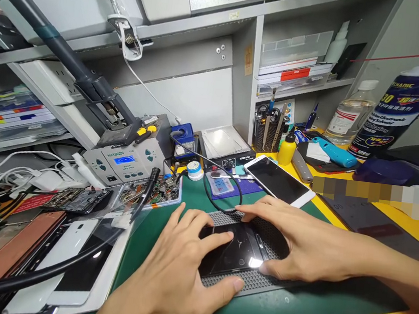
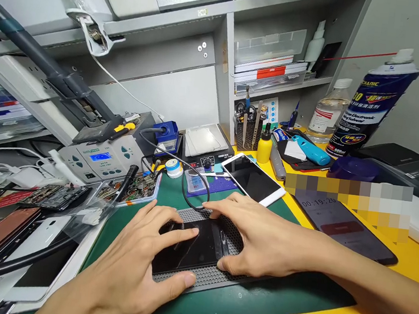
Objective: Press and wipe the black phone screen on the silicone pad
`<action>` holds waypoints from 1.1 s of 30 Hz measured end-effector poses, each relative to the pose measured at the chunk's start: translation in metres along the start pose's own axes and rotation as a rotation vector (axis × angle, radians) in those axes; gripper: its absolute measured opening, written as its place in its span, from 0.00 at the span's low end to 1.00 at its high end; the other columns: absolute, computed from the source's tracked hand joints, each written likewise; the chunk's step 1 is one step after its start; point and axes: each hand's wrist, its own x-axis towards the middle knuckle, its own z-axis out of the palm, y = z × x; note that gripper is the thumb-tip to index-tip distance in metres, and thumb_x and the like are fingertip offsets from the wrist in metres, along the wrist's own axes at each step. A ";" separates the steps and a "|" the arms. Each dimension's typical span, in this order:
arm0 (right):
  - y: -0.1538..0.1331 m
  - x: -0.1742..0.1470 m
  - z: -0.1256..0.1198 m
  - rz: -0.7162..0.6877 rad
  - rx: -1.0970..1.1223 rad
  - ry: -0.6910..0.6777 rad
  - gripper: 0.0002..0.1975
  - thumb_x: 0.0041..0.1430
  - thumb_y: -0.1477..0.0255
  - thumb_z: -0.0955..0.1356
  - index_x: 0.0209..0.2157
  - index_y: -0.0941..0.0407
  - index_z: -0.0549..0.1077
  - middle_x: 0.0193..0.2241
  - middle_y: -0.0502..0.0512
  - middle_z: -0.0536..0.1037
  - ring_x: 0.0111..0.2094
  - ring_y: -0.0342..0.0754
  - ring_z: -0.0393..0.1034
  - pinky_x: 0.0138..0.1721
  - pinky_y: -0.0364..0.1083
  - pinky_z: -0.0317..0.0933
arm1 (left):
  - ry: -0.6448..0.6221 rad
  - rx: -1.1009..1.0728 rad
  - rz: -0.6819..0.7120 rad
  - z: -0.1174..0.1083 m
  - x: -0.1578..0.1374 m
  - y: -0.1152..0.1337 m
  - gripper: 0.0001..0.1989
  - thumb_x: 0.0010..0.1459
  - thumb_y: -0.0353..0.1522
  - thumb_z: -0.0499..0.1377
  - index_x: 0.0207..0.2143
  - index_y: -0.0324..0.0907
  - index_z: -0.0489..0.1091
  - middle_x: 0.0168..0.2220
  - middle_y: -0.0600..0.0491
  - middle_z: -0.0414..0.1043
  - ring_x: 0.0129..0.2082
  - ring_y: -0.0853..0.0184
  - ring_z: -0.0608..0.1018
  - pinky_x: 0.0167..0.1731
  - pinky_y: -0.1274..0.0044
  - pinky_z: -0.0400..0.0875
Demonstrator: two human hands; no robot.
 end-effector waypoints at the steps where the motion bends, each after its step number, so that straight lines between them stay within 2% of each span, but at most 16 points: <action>1: 0.000 0.000 0.000 -0.003 0.002 0.003 0.43 0.49 0.66 0.75 0.66 0.51 0.60 0.54 0.58 0.68 0.56 0.57 0.64 0.58 0.52 0.63 | 0.001 -0.005 -0.006 0.000 0.002 0.002 0.29 0.54 0.52 0.62 0.56 0.54 0.74 0.49 0.48 0.70 0.54 0.54 0.72 0.67 0.49 0.47; 6: 0.000 -0.001 0.000 -0.005 0.012 -0.001 0.44 0.49 0.65 0.75 0.67 0.52 0.60 0.55 0.59 0.68 0.57 0.57 0.64 0.58 0.53 0.62 | -0.014 -0.011 -0.041 -0.003 0.006 0.008 0.32 0.53 0.53 0.62 0.56 0.49 0.74 0.47 0.48 0.71 0.52 0.54 0.73 0.68 0.50 0.45; 11: -0.001 -0.002 0.000 -0.015 0.001 0.008 0.44 0.48 0.65 0.75 0.66 0.53 0.61 0.54 0.59 0.69 0.56 0.58 0.65 0.58 0.54 0.62 | -0.059 -0.076 -0.071 -0.007 -0.002 0.004 0.33 0.57 0.49 0.61 0.62 0.47 0.68 0.55 0.45 0.69 0.58 0.53 0.71 0.68 0.49 0.45; 14: 0.000 -0.002 0.000 -0.018 -0.007 0.010 0.43 0.48 0.65 0.75 0.66 0.53 0.61 0.54 0.59 0.69 0.56 0.58 0.65 0.58 0.54 0.62 | -0.067 -0.053 -0.036 -0.006 -0.006 0.001 0.32 0.55 0.49 0.63 0.60 0.49 0.70 0.58 0.45 0.67 0.61 0.50 0.68 0.67 0.47 0.46; 18: 0.001 -0.002 0.001 -0.026 -0.005 0.009 0.43 0.49 0.65 0.75 0.66 0.52 0.61 0.54 0.59 0.69 0.55 0.58 0.65 0.57 0.54 0.63 | -0.059 0.000 0.003 -0.004 -0.004 0.003 0.33 0.53 0.52 0.63 0.59 0.52 0.72 0.54 0.45 0.68 0.57 0.51 0.70 0.65 0.47 0.49; 21: 0.002 -0.001 0.002 -0.049 -0.005 0.024 0.43 0.49 0.64 0.75 0.66 0.53 0.62 0.54 0.60 0.69 0.55 0.59 0.66 0.56 0.53 0.63 | -0.051 0.033 0.004 -0.006 0.003 0.007 0.32 0.54 0.54 0.62 0.58 0.51 0.73 0.47 0.48 0.69 0.50 0.55 0.73 0.65 0.48 0.49; 24: 0.004 0.000 0.002 -0.067 -0.011 0.039 0.43 0.49 0.62 0.75 0.66 0.53 0.62 0.54 0.60 0.69 0.55 0.59 0.65 0.56 0.54 0.63 | -0.045 0.079 0.003 -0.006 0.009 0.011 0.33 0.55 0.55 0.60 0.57 0.48 0.73 0.43 0.49 0.69 0.49 0.55 0.73 0.66 0.49 0.47; 30: 0.002 0.001 0.001 -0.083 0.010 0.046 0.42 0.47 0.64 0.75 0.64 0.54 0.64 0.53 0.60 0.71 0.55 0.60 0.66 0.57 0.54 0.63 | -0.059 0.085 -0.022 -0.004 0.008 0.017 0.38 0.55 0.55 0.59 0.62 0.44 0.67 0.46 0.46 0.68 0.50 0.52 0.71 0.64 0.47 0.50; 33: -0.001 -0.001 0.000 -0.067 0.018 0.036 0.43 0.47 0.65 0.75 0.65 0.55 0.63 0.54 0.60 0.70 0.55 0.59 0.66 0.57 0.54 0.62 | -0.120 0.058 -0.016 -0.010 0.002 0.019 0.38 0.56 0.54 0.59 0.65 0.48 0.63 0.49 0.45 0.68 0.53 0.52 0.71 0.64 0.45 0.50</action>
